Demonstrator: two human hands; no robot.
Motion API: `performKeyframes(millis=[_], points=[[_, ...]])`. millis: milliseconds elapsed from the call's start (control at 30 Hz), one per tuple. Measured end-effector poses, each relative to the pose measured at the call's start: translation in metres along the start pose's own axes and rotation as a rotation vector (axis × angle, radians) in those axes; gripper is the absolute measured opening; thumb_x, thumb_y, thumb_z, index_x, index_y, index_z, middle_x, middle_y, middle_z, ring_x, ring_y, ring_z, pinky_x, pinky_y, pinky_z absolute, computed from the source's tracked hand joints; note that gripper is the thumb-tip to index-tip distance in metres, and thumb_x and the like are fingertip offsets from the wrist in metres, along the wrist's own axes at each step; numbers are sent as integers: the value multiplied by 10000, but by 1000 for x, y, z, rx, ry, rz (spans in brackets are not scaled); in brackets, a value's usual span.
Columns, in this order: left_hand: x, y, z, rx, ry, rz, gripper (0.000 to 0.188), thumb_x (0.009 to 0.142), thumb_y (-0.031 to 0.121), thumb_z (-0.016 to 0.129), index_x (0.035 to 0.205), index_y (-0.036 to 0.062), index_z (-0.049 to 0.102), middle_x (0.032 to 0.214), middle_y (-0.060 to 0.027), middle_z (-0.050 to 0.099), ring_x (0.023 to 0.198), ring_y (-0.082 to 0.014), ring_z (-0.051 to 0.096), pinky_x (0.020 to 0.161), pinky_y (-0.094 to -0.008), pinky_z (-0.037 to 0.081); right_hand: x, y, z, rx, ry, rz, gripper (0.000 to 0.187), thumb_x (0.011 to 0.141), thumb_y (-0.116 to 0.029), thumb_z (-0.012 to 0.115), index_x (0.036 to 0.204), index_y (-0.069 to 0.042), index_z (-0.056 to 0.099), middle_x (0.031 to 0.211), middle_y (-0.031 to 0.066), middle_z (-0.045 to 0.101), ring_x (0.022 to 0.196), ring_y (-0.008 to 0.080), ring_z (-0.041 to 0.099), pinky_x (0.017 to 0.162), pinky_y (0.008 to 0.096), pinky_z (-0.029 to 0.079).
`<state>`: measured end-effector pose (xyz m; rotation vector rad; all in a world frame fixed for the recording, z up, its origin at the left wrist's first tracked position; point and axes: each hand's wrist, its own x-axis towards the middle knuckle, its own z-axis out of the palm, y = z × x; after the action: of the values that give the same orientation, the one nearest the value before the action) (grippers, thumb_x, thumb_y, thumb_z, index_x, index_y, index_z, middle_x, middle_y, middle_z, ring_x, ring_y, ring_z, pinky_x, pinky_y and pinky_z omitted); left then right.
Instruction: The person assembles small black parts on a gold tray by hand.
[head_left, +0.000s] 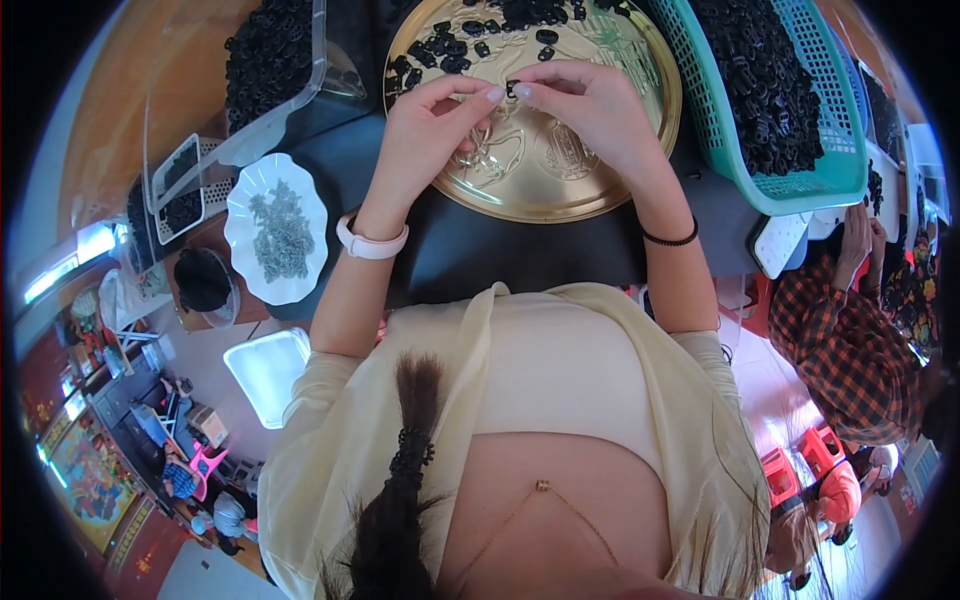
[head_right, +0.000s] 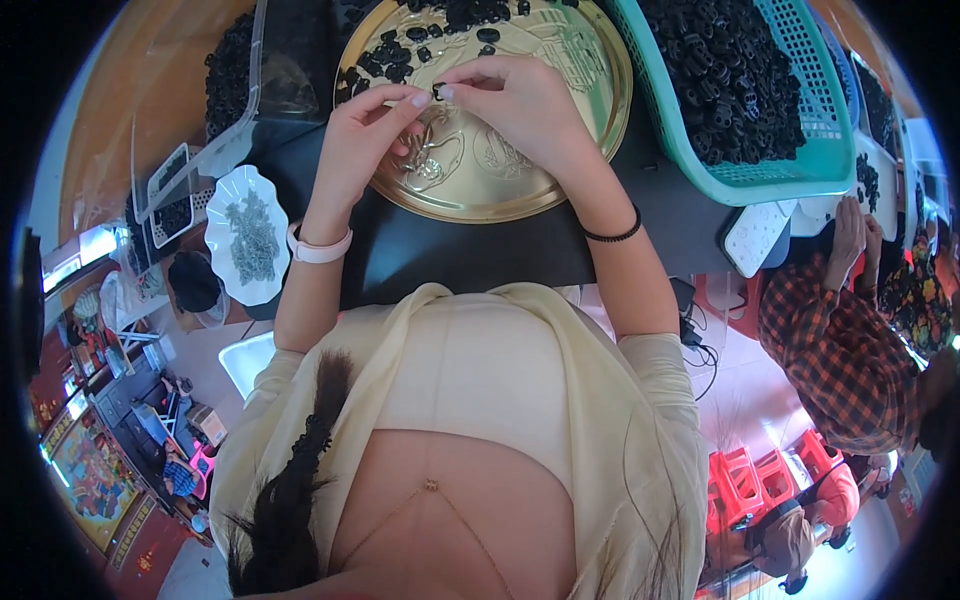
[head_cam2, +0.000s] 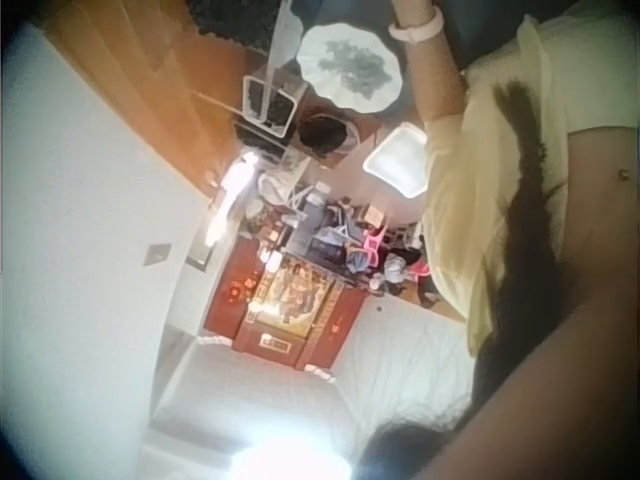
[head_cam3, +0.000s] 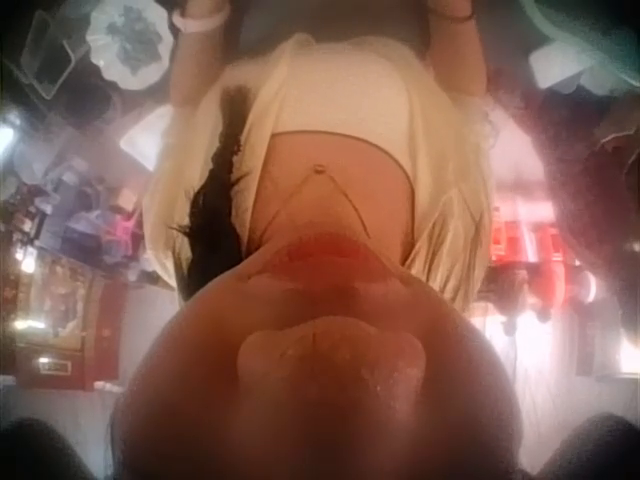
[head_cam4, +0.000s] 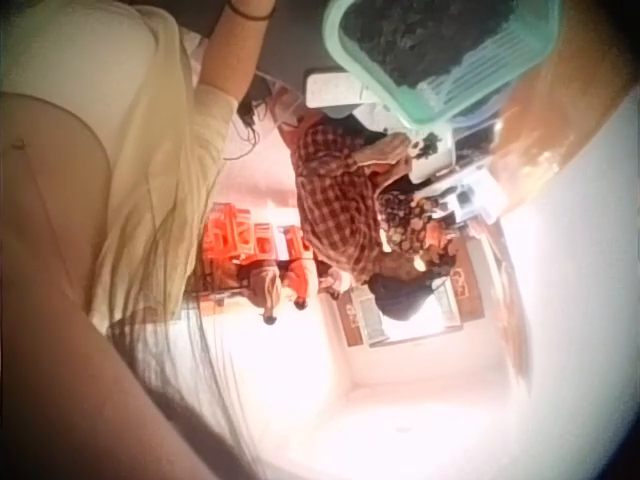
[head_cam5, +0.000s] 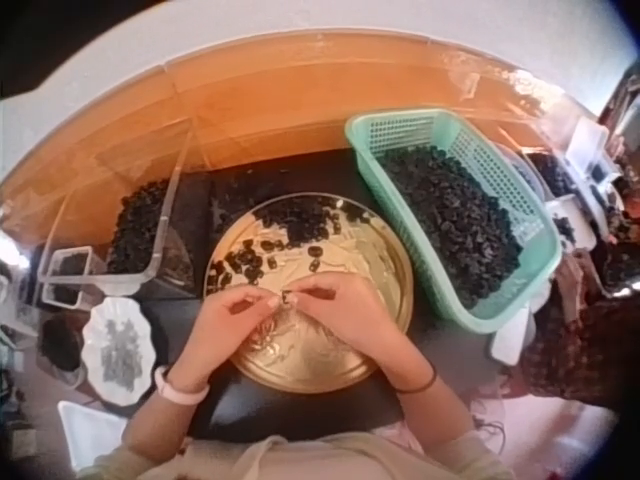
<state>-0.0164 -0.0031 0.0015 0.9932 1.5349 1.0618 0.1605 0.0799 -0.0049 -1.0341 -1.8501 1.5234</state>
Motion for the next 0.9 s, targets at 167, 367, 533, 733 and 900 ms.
performKeyframes(millis=[167, 367, 533, 733, 900], points=[[5, -1, 5, -77, -15, -47, 185, 850, 155, 674, 967, 11, 663, 745, -13, 646, 594, -29, 535, 530, -158, 433, 0, 1, 2, -37, 0, 31, 209, 805, -175, 674, 959, -40, 714, 784, 76, 681, 698, 88, 620, 636, 221, 496], [18, 9, 0, -6, -154, -23, 198, 838, 130, 680, 1010, 35, 661, 788, -20, 650, 593, -42, 549, 541, -173, 442, 1, 2, -8, 166, -3, 61, 217, 804, -148, 672, 972, -14, 702, 794, 56, 676, 700, 75, 600, 633, 209, 479], [60, 4, -12, 502, 172, 416, 248, 812, 158, 670, 1055, 106, 665, 914, -66, 649, 640, -164, 628, 616, -258, 495, 7, 6, -16, 281, 100, 63, 246, 844, -169, 657, 1041, -21, 659, 829, 19, 631, 734, 66, 581, 682, 194, 479], [73, 1, -10, 1016, 361, 552, 244, 815, 172, 668, 1051, 109, 667, 990, -56, 627, 703, -167, 627, 671, -268, 491, 7, -3, -21, 333, 191, 115, 262, 853, -202, 665, 1049, -29, 643, 859, 25, 624, 730, 74, 589, 682, 189, 499], [47, 20, -3, 13, 33, 145, 263, 836, 196, 684, 1057, 55, 661, 921, -17, 665, 680, -74, 587, 576, -193, 442, 6, -3, -18, 358, 164, 154, 277, 860, -207, 664, 1059, -14, 646, 858, 33, 637, 753, 85, 606, 697, 194, 511]])
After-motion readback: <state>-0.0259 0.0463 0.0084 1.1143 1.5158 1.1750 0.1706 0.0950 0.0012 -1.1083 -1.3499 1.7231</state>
